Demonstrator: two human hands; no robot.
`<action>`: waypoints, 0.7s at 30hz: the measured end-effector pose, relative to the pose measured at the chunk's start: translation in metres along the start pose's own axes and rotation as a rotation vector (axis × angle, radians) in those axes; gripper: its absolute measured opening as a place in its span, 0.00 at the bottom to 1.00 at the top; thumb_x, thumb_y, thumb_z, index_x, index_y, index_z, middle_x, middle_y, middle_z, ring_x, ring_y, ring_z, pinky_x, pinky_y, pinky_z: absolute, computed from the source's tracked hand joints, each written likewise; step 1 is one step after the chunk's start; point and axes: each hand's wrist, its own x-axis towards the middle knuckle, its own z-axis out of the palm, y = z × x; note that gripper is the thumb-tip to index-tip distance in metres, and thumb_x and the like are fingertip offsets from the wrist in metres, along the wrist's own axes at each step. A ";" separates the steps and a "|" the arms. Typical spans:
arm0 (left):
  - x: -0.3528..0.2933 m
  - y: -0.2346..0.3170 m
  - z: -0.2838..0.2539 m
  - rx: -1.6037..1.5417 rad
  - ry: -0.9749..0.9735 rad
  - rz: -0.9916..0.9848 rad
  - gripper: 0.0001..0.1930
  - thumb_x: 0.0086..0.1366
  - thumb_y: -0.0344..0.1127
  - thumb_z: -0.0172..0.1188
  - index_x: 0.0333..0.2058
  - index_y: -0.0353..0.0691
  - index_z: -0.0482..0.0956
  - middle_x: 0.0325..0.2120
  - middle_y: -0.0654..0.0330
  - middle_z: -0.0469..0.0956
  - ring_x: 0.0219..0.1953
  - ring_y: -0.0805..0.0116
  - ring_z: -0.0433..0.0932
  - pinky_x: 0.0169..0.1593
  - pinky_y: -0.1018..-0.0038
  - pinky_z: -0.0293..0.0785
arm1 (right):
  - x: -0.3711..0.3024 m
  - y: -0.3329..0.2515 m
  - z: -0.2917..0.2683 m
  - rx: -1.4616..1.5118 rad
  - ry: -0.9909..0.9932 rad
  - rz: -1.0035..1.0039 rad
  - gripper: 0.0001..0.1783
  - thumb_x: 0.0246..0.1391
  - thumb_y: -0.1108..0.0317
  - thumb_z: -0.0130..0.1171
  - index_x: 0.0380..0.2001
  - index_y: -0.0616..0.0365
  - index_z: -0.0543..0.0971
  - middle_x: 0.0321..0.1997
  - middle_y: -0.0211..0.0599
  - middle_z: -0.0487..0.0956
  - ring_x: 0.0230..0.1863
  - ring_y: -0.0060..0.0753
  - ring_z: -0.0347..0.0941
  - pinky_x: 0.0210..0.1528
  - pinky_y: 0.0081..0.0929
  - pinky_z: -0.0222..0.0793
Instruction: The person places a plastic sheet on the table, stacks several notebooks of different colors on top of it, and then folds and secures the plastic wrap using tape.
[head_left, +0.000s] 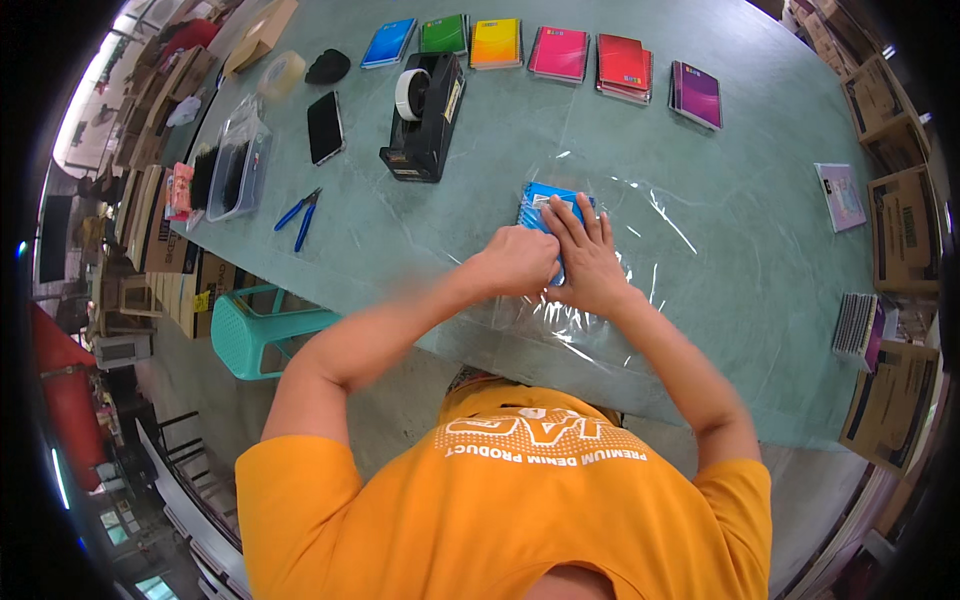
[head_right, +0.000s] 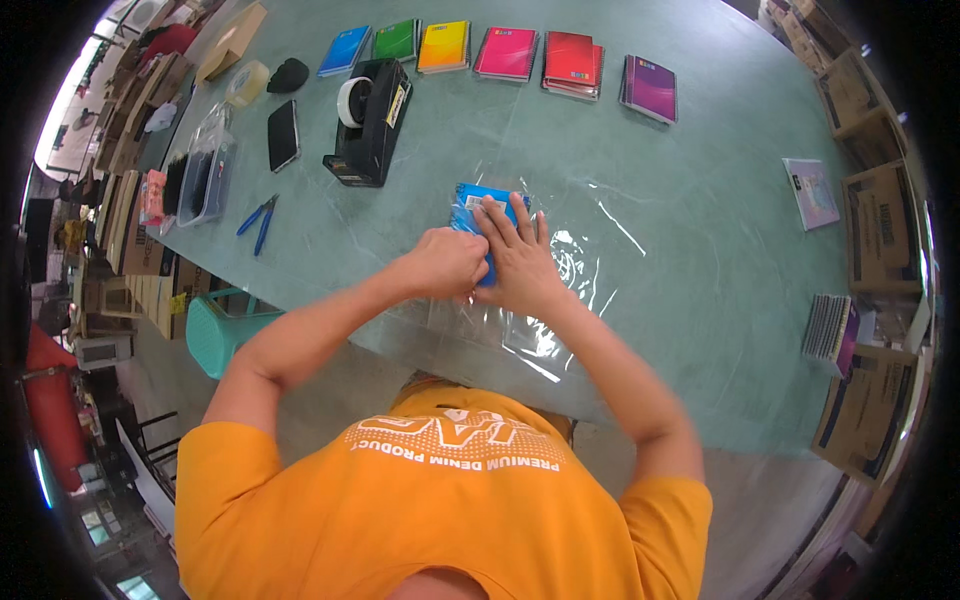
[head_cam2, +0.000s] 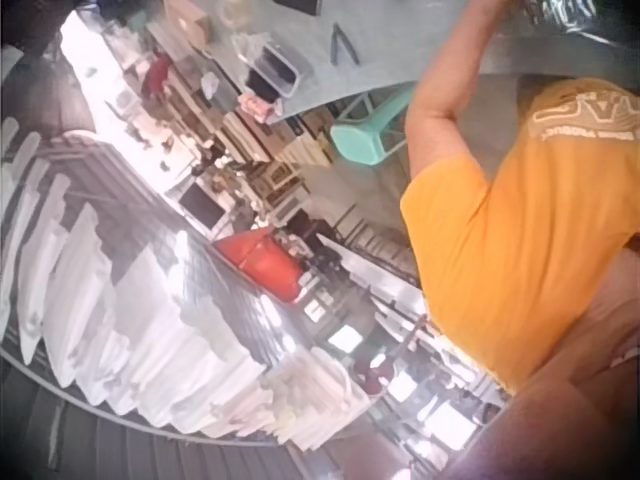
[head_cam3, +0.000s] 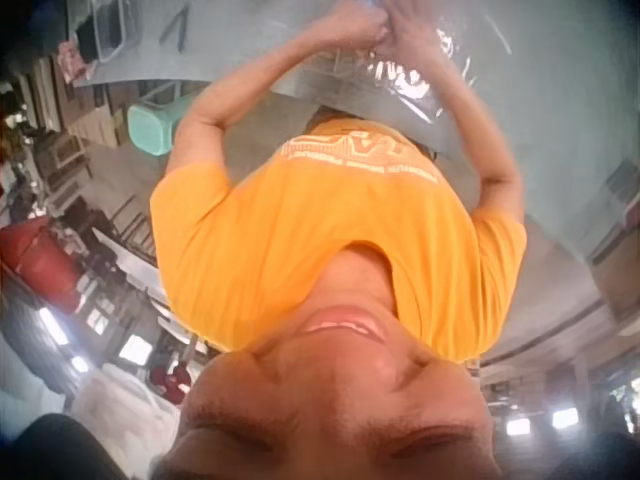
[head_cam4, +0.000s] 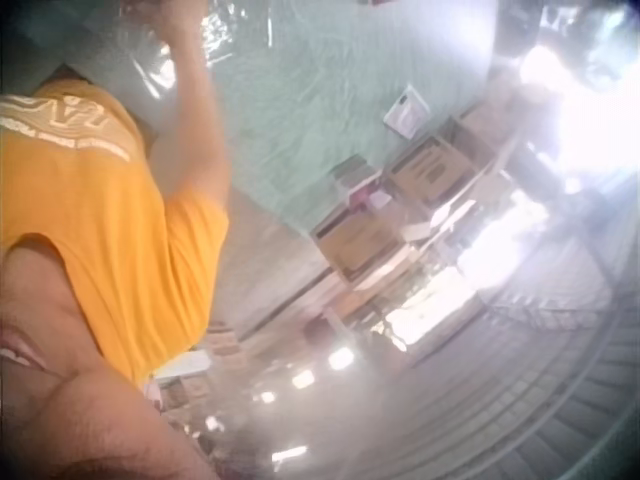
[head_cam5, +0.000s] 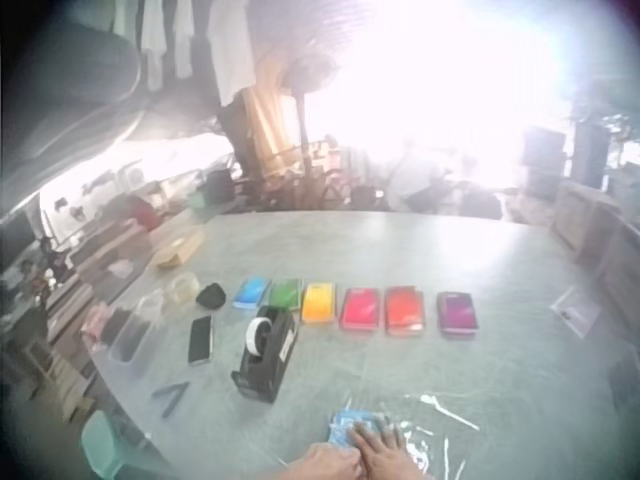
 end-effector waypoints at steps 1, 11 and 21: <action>0.000 -0.002 -0.004 0.012 -0.034 0.000 0.12 0.57 0.39 0.49 0.26 0.35 0.73 0.25 0.47 0.77 0.30 0.46 0.76 0.36 0.56 0.72 | 0.005 -0.001 -0.020 -0.035 -0.086 -0.040 0.49 0.38 0.39 0.59 0.62 0.48 0.56 0.68 0.33 0.51 0.70 0.48 0.37 0.65 0.58 0.36; 0.004 -0.002 0.001 0.042 0.090 -0.017 0.13 0.56 0.40 0.50 0.28 0.35 0.74 0.26 0.47 0.77 0.31 0.45 0.76 0.37 0.56 0.72 | 0.105 0.042 -0.036 0.344 0.289 0.218 0.26 0.42 0.67 0.59 0.49 0.51 0.71 0.48 0.41 0.74 0.48 0.43 0.68 0.53 0.42 0.59; 0.000 -0.001 -0.010 -0.032 -0.005 -0.020 0.17 0.60 0.45 0.51 0.30 0.34 0.77 0.29 0.48 0.77 0.33 0.52 0.78 0.38 0.61 0.73 | 0.005 -0.001 -0.042 -0.005 0.034 -0.071 0.22 0.40 0.63 0.63 0.43 0.43 0.77 0.47 0.16 0.75 0.50 0.31 0.65 0.50 0.34 0.57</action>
